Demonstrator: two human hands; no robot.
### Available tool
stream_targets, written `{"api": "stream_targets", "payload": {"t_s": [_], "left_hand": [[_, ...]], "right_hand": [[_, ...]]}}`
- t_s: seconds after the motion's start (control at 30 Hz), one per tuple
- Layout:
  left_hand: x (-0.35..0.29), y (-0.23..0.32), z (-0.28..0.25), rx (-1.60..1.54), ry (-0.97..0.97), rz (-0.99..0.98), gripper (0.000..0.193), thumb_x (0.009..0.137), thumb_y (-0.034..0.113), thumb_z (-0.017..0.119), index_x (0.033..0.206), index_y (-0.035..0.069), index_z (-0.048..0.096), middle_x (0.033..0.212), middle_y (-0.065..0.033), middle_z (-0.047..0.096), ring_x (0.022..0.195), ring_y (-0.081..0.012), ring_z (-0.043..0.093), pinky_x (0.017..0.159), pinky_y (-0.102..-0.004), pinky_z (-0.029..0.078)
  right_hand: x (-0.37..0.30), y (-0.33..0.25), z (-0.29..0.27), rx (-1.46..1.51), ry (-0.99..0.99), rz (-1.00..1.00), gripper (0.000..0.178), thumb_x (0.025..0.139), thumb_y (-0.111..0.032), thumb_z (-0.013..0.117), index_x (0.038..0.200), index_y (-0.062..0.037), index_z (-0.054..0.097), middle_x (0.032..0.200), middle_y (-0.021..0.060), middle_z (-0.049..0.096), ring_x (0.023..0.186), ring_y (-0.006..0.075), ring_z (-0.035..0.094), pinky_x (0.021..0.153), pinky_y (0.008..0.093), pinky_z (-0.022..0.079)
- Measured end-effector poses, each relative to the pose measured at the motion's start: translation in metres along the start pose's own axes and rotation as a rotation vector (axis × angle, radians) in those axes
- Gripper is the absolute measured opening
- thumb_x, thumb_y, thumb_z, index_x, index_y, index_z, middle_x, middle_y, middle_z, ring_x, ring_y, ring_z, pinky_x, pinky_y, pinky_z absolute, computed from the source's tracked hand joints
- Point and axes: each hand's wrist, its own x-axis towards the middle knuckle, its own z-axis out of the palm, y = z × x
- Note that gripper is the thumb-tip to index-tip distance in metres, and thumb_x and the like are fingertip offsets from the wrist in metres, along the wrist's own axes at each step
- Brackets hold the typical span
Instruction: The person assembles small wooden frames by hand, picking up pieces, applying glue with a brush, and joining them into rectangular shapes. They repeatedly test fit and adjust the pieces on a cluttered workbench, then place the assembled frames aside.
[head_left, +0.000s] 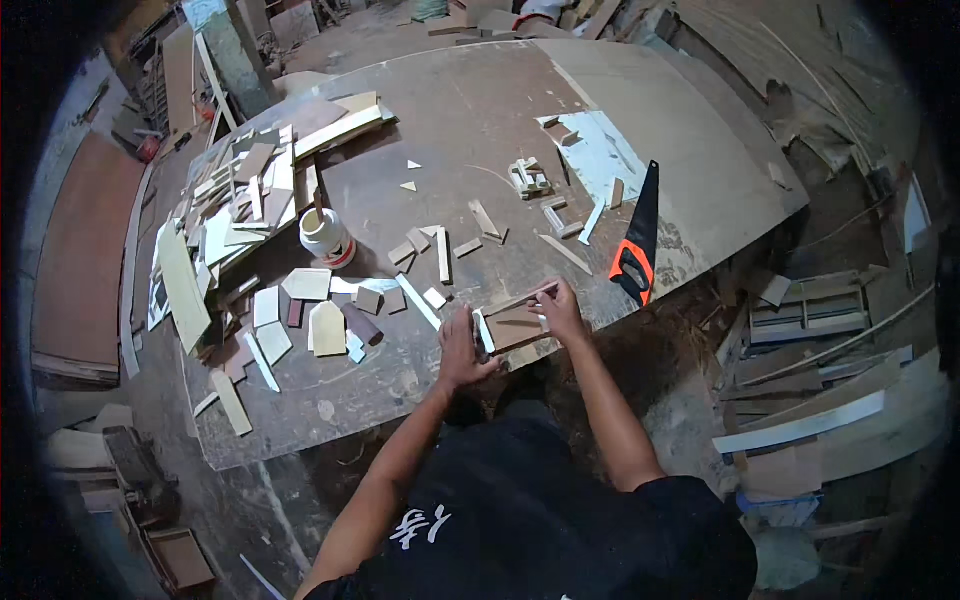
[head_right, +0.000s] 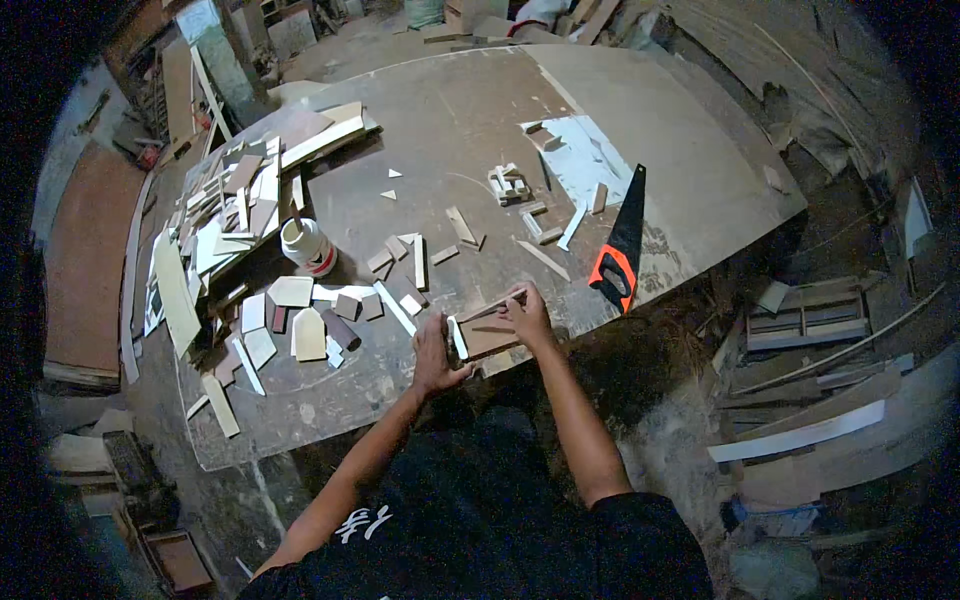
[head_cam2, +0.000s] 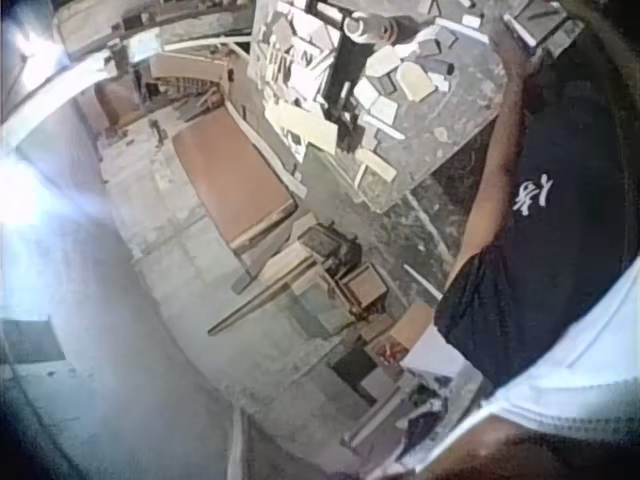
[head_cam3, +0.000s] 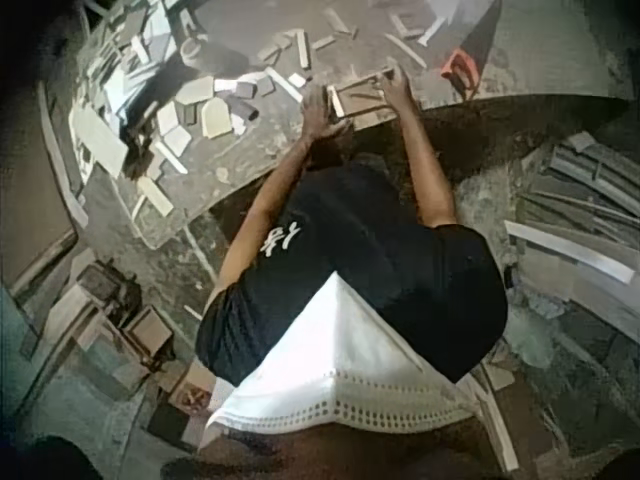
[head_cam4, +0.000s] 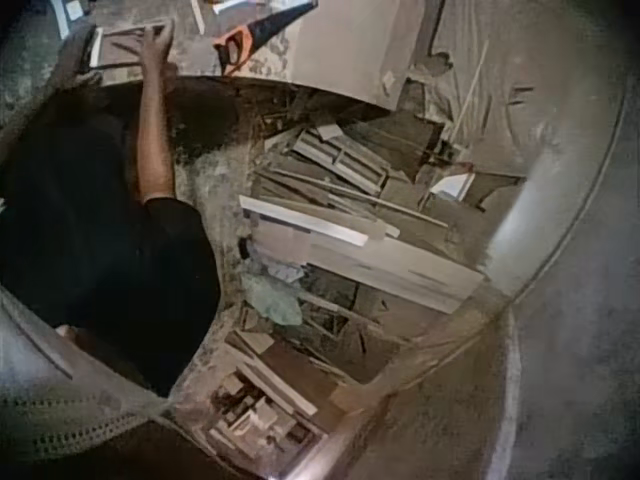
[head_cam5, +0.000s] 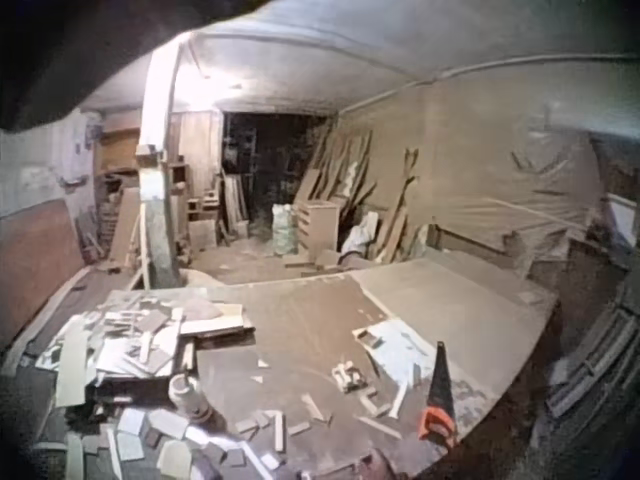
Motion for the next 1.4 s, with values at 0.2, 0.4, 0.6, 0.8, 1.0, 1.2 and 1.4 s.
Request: {"api": "stream_targets", "payload": {"t_s": [0.2, 0.4, 0.6, 0.8, 1.0, 1.2, 1.4], "left_hand": [[-0.001, 0.002, -0.003, -0.016, -0.037, -0.041, 0.109, 0.064, 0.048, 0.077, 0.143, -0.003, 0.023, 0.140, -0.0226, 0.035, 0.133, -0.0415, 0.031, 0.112, -0.0532, 0.017], [-0.001, 0.004, -0.004, 0.010, -0.042, -0.066, 0.107, 0.065, 0.049, 0.076, 0.143, -0.003, 0.025, 0.138, -0.0220, 0.040, 0.128, -0.0409, 0.037, 0.112, -0.0526, 0.017], [-0.001, 0.002, -0.001, -0.043, -0.008, -0.057, 0.104, 0.066, 0.048, 0.077, 0.142, -0.001, 0.027, 0.138, -0.0219, 0.040, 0.131, -0.0399, 0.034, 0.113, -0.0541, 0.016], [0.000, 0.001, 0.002, -0.056, 0.028, -0.056, 0.096, 0.067, 0.042, 0.077, 0.139, 0.000, 0.031, 0.125, -0.0192, 0.050, 0.121, -0.0391, 0.043, 0.108, -0.0539, 0.022], [0.005, 0.001, 0.001, -0.091, 0.042, -0.098, 0.078, 0.073, 0.029, 0.076, 0.137, 0.003, 0.038, 0.118, -0.0161, 0.055, 0.113, -0.0366, 0.047, 0.100, -0.0496, 0.030], [0.019, -0.006, -0.008, -0.185, 0.098, -0.131, 0.050, 0.080, 0.006, 0.065, 0.128, 0.009, 0.052, 0.112, -0.0143, 0.060, 0.105, -0.0336, 0.059, 0.090, -0.0436, 0.043], [0.047, -0.004, -0.022, -0.413, -0.057, -0.086, 0.048, 0.078, -0.008, 0.055, 0.123, 0.008, 0.057, 0.109, -0.0169, 0.062, 0.103, -0.0346, 0.061, 0.086, -0.0412, 0.051]], "right_hand": [[0.008, 0.016, 0.002, -0.087, 0.055, 0.070, 0.014, 0.090, 0.002, 0.050, 0.101, -0.0047, 0.044, 0.096, 0.0122, 0.061, 0.077, 0.0168, 0.063, 0.068, 0.0326, 0.059], [-0.002, 0.020, 0.001, -0.163, 0.029, 0.072, 0.011, 0.090, 0.000, 0.053, 0.100, -0.0051, 0.048, 0.089, 0.0104, 0.064, 0.067, 0.0139, 0.062, 0.059, 0.0275, 0.054], [-0.010, 0.024, -0.005, -0.291, 0.069, -0.044, 0.009, 0.088, -0.004, 0.060, 0.096, -0.0012, 0.059, 0.087, 0.0065, 0.065, 0.074, 0.0140, 0.066, 0.068, 0.0285, 0.053], [-0.039, 0.008, 0.001, -0.263, 0.097, 0.019, 0.011, 0.089, -0.005, 0.062, 0.098, 0.0006, 0.061, 0.088, 0.0075, 0.067, 0.078, 0.0159, 0.068, 0.072, 0.0307, 0.055], [-0.046, 0.014, 0.004, -0.223, 0.049, -0.029, 0.010, 0.091, -0.005, 0.060, 0.099, 0.0010, 0.060, 0.089, 0.0064, 0.066, 0.081, 0.0141, 0.067, 0.072, 0.0280, 0.055], [-0.048, 0.008, 0.013, -0.330, 0.032, -0.052, 0.009, 0.090, -0.002, 0.061, 0.098, 0.0022, 0.060, 0.088, 0.0067, 0.065, 0.081, 0.0138, 0.067, 0.073, 0.0282, 0.054], [-0.047, 0.011, 0.013, -0.376, 0.010, -0.028, 0.009, 0.092, -0.004, 0.057, 0.100, 0.0001, 0.060, 0.089, 0.0087, 0.068, 0.083, 0.0157, 0.068, 0.069, 0.0269, 0.053]]}}
